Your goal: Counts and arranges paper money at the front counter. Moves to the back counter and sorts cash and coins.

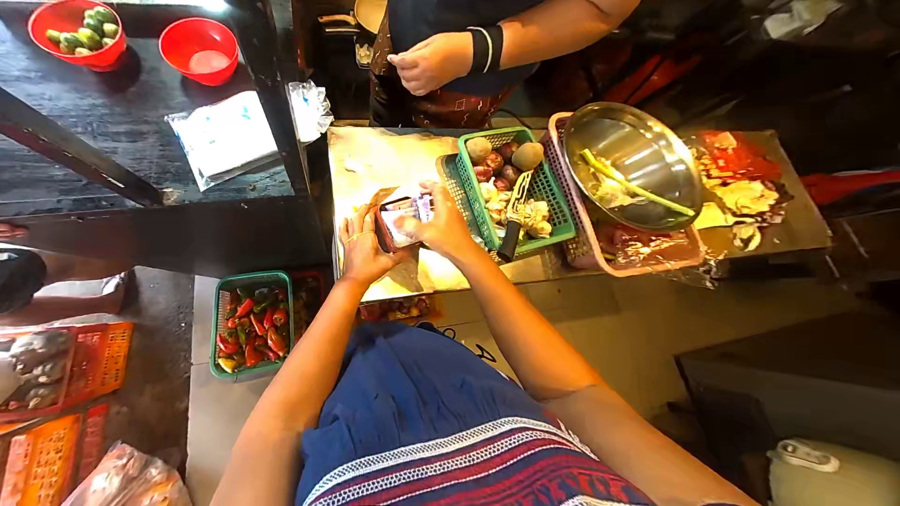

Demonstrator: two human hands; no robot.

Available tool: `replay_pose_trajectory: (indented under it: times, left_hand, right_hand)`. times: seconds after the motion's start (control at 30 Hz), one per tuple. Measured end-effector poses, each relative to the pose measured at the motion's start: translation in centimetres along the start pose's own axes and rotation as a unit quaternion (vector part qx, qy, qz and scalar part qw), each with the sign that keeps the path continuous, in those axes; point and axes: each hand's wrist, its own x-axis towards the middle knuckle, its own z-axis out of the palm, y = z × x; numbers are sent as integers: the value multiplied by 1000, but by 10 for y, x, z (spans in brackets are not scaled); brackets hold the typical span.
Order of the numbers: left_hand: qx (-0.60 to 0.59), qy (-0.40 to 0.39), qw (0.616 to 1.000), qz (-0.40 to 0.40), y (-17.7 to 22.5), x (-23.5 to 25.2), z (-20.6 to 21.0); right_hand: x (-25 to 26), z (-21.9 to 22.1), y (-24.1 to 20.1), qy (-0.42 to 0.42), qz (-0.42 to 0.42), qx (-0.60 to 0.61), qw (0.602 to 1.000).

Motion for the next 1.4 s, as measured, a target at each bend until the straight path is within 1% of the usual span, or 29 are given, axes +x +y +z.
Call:
replay_pose_trajectory:
  times: [0.07, 0.1, 0.17, 0.2, 0.27, 0.33, 0.37, 0.4, 0.47, 0.5, 0.57, 0.67, 0.73, 0.77, 0.83, 0.87, 0.93, 1.0, 1.07, 1.13, 1.23, 1.27, 1.33, 1.4]
  left_hand:
    - [-10, 3, 1000, 7, -1, 0, 0]
    - [-5, 4, 1000, 8, 0, 0, -1]
    - [9, 4, 1000, 4, 2, 1, -2]
    - [11, 1, 1000, -3, 3, 0, -2]
    - [11, 0, 1000, -7, 5, -1, -2]
    - [15, 12, 1000, 2, 4, 0, -1]
    - [16, 15, 1000, 4, 2, -1, 0]
    - [15, 17, 1000, 5, 2, -1, 1]
    - [9, 26, 1000, 11, 1, -1, 2]
    - [6, 30, 999, 12, 1, -1, 2]
    - [5, 36, 999, 12, 0, -1, 3]
    - [-3, 34, 999, 7, -1, -1, 3]
    - [-58, 33, 998, 9, -6, -2, 2]
    - [-112, 40, 993, 17, -8, -3, 0]
    - [-236, 75, 967, 54, -11, -5, -4]
    - [-273, 98, 954, 69, -8, -7, -9]
    - [-282, 165, 941, 84, 3, -10, -23]
    - [-270, 221, 935, 64, 22, -13, -42]
    - [-267, 235, 934, 42, 40, -12, -62]
    - [-283, 227, 932, 32, 55, -15, -76]
    - [-320, 172, 931, 33, 84, -21, -89]
    - [-321, 146, 935, 35, 95, -24, -90]
    - [-316, 98, 943, 33, 111, -32, -89]
    - [-316, 87, 944, 37, 123, -38, -82]
  right_hand:
    - [-2, 14, -22, 15, -21, -132, 991]
    - [-5, 20, -30, 18, -23, -159, 987]
    - [-11, 25, -33, 29, -29, -137, 990]
    - [-12, 25, -28, 38, -41, -100, 993]
    - [-12, 14, -16, 55, -55, 12, 997]
    - [-6, -8, -10, 69, -14, 168, 983]
    - [2, -17, -6, 87, 9, 256, 963]
    - [9, -27, -2, 88, 28, 336, 937]
    - [12, -44, 2, 59, 56, 448, 890]
    - [11, -47, 3, 48, 67, 483, 872]
    - [5, -47, 5, 31, 91, 515, 852]
    - [-12, -46, 7, 18, 119, 507, 853]
    - [-19, -46, 9, 11, 119, 520, 846]
    - [-22, -47, 10, 6, 117, 537, 836]
    - [-26, -50, 13, -12, 105, 574, 812]
    - [-27, -52, 14, -20, 97, 592, 799]
    - [-29, -54, 16, -35, 80, 629, 773]
    - [-32, -55, 17, -38, 79, 663, 744]
    - [-32, -56, 13, -30, 95, 691, 716]
    - [-34, -56, 11, -45, 90, 728, 678]
    - [-36, -61, 2, -69, 91, 752, 649]
    - [-37, -61, 1, -88, 77, 760, 639]
    - [-39, -56, 0, -119, 50, 783, 609]
    - [-40, -50, -5, -134, 30, 802, 581]
